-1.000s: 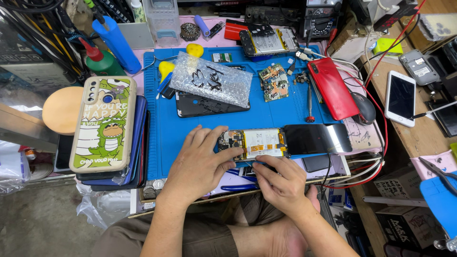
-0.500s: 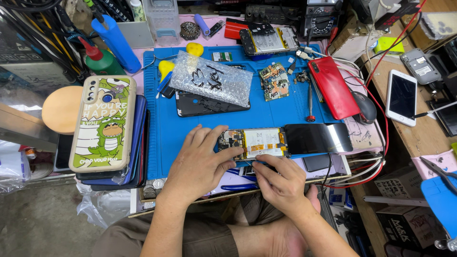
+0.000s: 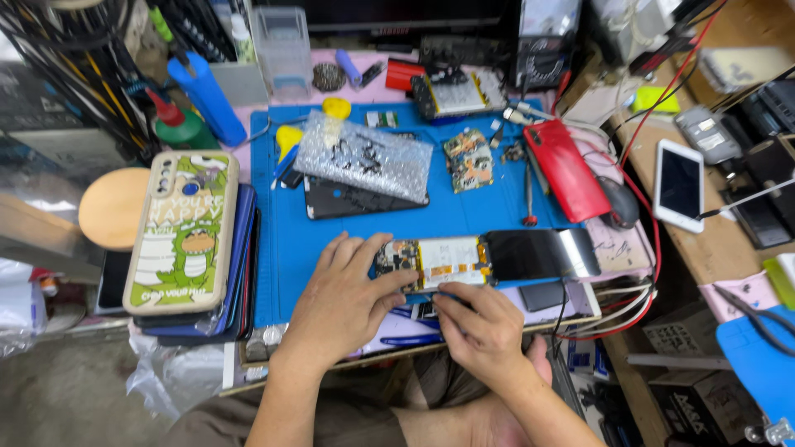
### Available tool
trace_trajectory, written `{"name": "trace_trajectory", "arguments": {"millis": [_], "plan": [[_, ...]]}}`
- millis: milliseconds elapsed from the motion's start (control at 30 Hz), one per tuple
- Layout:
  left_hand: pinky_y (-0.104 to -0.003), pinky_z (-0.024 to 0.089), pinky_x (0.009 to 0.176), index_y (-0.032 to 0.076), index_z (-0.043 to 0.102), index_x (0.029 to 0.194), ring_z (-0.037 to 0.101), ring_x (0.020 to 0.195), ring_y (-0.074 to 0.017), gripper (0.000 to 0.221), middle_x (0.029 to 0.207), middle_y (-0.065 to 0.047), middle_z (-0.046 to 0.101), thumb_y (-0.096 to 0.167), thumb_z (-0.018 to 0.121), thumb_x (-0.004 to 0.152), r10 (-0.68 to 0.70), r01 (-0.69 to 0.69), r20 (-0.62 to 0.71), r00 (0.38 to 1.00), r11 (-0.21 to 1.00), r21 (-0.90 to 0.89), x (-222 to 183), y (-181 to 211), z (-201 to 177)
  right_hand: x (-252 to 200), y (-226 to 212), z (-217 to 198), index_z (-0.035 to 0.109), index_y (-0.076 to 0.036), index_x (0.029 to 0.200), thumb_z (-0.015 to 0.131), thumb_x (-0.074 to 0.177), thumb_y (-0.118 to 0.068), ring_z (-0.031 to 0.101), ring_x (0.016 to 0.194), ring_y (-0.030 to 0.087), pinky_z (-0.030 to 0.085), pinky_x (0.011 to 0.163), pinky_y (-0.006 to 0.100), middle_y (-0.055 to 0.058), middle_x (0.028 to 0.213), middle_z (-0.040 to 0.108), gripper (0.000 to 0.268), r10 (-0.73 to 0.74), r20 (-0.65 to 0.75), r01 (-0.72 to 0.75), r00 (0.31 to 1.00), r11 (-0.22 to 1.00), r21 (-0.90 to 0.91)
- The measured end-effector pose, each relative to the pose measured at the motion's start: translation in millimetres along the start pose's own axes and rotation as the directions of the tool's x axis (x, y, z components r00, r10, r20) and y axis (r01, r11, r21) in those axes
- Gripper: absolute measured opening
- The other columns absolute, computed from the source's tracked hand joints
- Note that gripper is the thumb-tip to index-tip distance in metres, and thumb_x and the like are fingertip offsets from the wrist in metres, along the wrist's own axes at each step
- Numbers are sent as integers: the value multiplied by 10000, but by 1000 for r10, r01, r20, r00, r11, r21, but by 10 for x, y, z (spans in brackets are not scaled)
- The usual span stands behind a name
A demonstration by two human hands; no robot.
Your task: The person assembles a mobile phone by connecting a internal ribbon cable and placing the screen assembly onto the main body at a repair bench.
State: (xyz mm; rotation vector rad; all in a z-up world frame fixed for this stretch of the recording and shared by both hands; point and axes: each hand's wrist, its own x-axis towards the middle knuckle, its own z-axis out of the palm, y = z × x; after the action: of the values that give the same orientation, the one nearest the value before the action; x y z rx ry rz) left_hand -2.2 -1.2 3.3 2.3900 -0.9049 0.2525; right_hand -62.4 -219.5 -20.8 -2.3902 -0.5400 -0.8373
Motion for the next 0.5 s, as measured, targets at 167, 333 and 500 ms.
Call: {"name": "trace_trajectory", "arguments": {"millis": [167,333,500], "plan": [[-542,297,1131,245,754,1174,485,1249,-366,348,1364,-161,563,312,701,837,-5,5,14,1000,1000,-15,3,27,-26,20,-27,-13,776,-81,926,799,727,-30,720,792,230,555,681,337,52,1016,747,207,1,-14,0,1000,1000,5],[-547,300,1127,239,756,1166,489,1248,-367,340,1361,-165,559,306,700,837,2,-2,2,1000,1000,-15,2,23,-9,11,-18,-17,777,-82,915,799,727,-32,719,783,234,551,675,342,51,1009,750,196,21,-4,-21,1000,1000,2],[-550,300,1125,236,756,1164,489,1243,-368,344,1359,-164,558,317,702,834,-1,1,3,1000,1000,-19,-1,21,-10,13,-19,-22,779,-84,915,800,732,-37,723,795,231,551,683,342,45,1008,752,190,16,0,-16,1000,1000,-2]]}}
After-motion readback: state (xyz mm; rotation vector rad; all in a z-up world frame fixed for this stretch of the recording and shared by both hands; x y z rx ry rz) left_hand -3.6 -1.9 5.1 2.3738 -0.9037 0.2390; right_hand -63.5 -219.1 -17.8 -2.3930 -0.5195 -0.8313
